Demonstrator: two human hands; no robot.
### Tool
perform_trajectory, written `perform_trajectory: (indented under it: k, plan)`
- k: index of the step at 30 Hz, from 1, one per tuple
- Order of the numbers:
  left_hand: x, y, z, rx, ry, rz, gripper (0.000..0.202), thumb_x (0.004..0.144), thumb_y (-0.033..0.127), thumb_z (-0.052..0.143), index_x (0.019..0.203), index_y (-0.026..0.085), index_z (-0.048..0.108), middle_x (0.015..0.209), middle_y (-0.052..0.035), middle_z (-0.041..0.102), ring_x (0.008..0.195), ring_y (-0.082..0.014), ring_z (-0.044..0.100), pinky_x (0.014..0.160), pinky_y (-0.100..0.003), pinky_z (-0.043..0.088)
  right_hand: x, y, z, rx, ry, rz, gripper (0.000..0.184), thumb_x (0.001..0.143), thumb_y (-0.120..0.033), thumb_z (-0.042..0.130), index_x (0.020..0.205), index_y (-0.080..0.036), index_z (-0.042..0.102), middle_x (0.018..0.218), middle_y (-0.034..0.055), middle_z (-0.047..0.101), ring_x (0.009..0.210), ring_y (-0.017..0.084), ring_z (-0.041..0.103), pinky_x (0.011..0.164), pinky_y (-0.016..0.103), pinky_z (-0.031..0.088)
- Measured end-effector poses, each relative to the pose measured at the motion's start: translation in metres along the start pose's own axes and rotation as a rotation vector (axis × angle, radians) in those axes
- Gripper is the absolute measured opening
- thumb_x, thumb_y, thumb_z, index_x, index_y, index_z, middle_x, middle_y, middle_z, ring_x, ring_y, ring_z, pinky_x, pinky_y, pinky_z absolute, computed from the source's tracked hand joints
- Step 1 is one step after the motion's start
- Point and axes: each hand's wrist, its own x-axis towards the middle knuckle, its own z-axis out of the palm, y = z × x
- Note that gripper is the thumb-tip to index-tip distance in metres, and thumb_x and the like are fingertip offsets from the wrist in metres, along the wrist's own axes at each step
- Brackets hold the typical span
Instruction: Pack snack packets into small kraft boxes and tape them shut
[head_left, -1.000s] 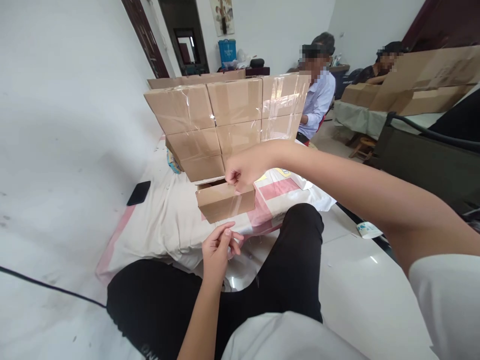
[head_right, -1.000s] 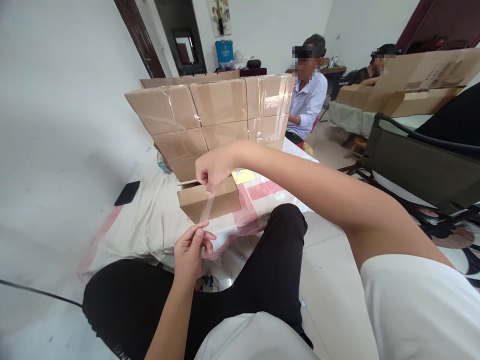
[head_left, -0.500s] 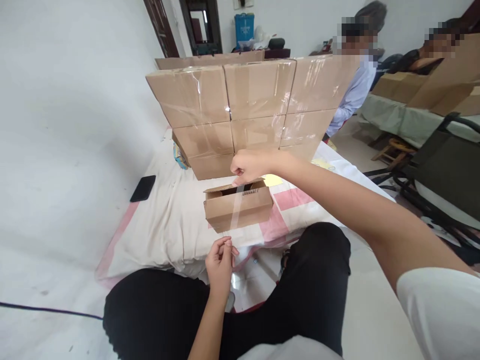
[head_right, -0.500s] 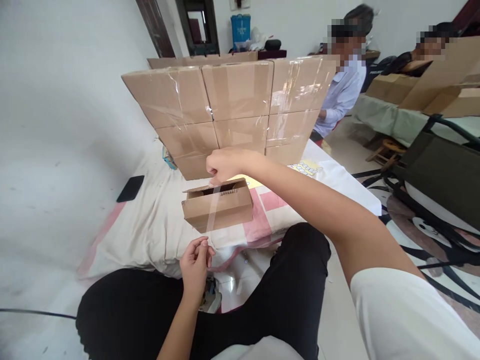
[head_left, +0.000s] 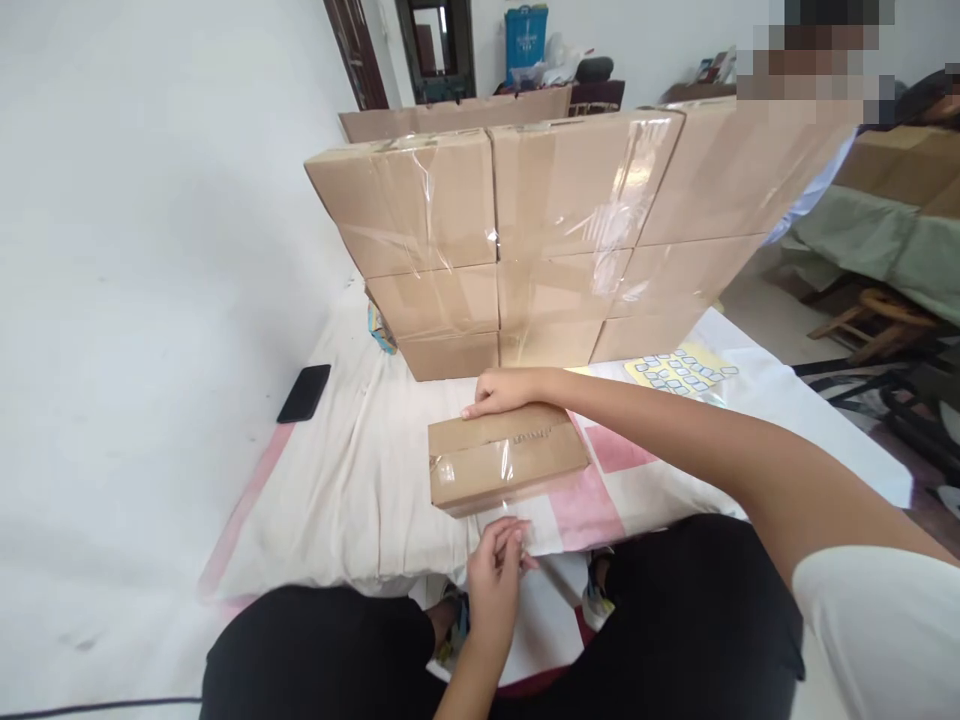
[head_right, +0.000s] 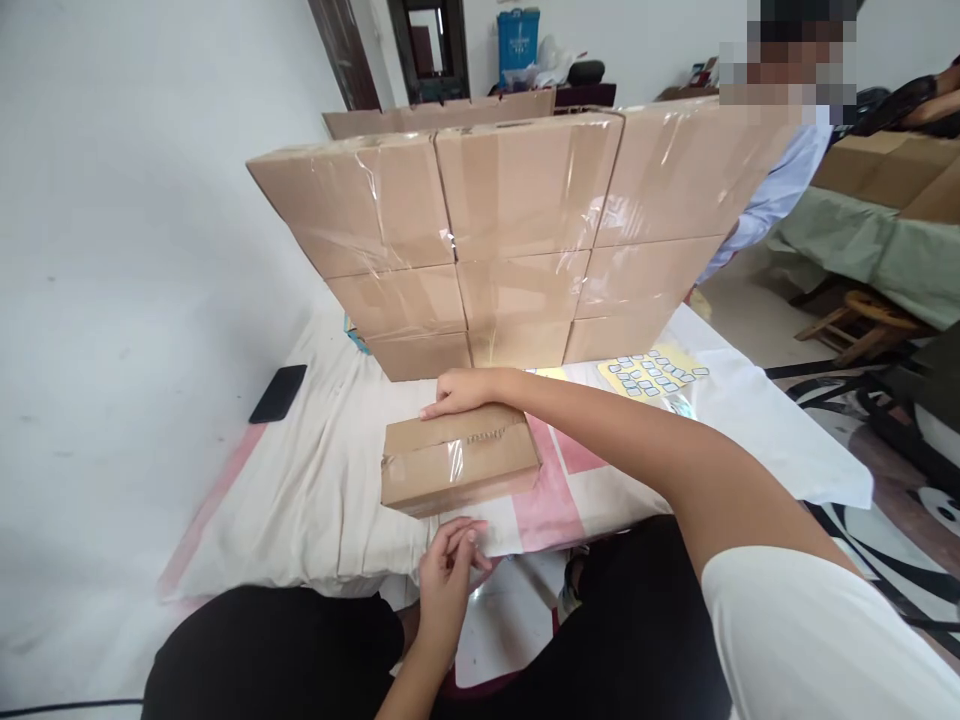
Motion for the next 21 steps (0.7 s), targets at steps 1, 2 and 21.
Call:
perform_trajectory:
  k: [1, 2, 21]
  plan:
    - [0.007, -0.004, 0.000, 0.023, -0.020, -0.011, 0.040, 0.095, 0.054, 0.065, 0.109, 0.017, 0.064, 0.108, -0.0152, 0.079, 0.057, -0.0139, 0.068, 0.061, -0.030, 0.059, 0.002, 0.005, 0.004, 0.118, -0.047, 0.064, 0.068, 0.088, -0.080, 0.055, 0.066, -0.016, 0.063, 0.067, 0.0007, 0.059, 0.061, 0.012, 0.049, 0.060, 0.027, 0.035]
    - [0.013, -0.008, -0.001, 0.043, -0.027, -0.015, 0.040, 0.095, 0.053, 0.064, 0.110, 0.016, 0.065, 0.112, -0.0162, 0.078, 0.058, -0.0141, 0.069, 0.063, -0.031, 0.060, 0.004, 0.010, 0.007, 0.221, -0.095, 0.130, 0.068, 0.085, -0.082, 0.056, 0.072, -0.016, 0.067, 0.074, 0.0020, 0.065, 0.064, 0.014, 0.055, 0.061, 0.027, 0.039]
    - [0.032, 0.009, -0.027, 0.373, -0.105, -0.061, 0.043, 0.094, 0.059, 0.061, 0.102, 0.020, 0.077, 0.099, -0.0125, 0.081, 0.090, -0.0258, 0.078, 0.077, -0.031, 0.062, 0.018, 0.029, 0.009, 0.328, -0.243, 0.147, 0.071, 0.081, -0.083, 0.061, 0.105, -0.018, 0.075, 0.119, 0.0100, 0.073, 0.109, 0.027, 0.067, 0.090, 0.033, 0.049]
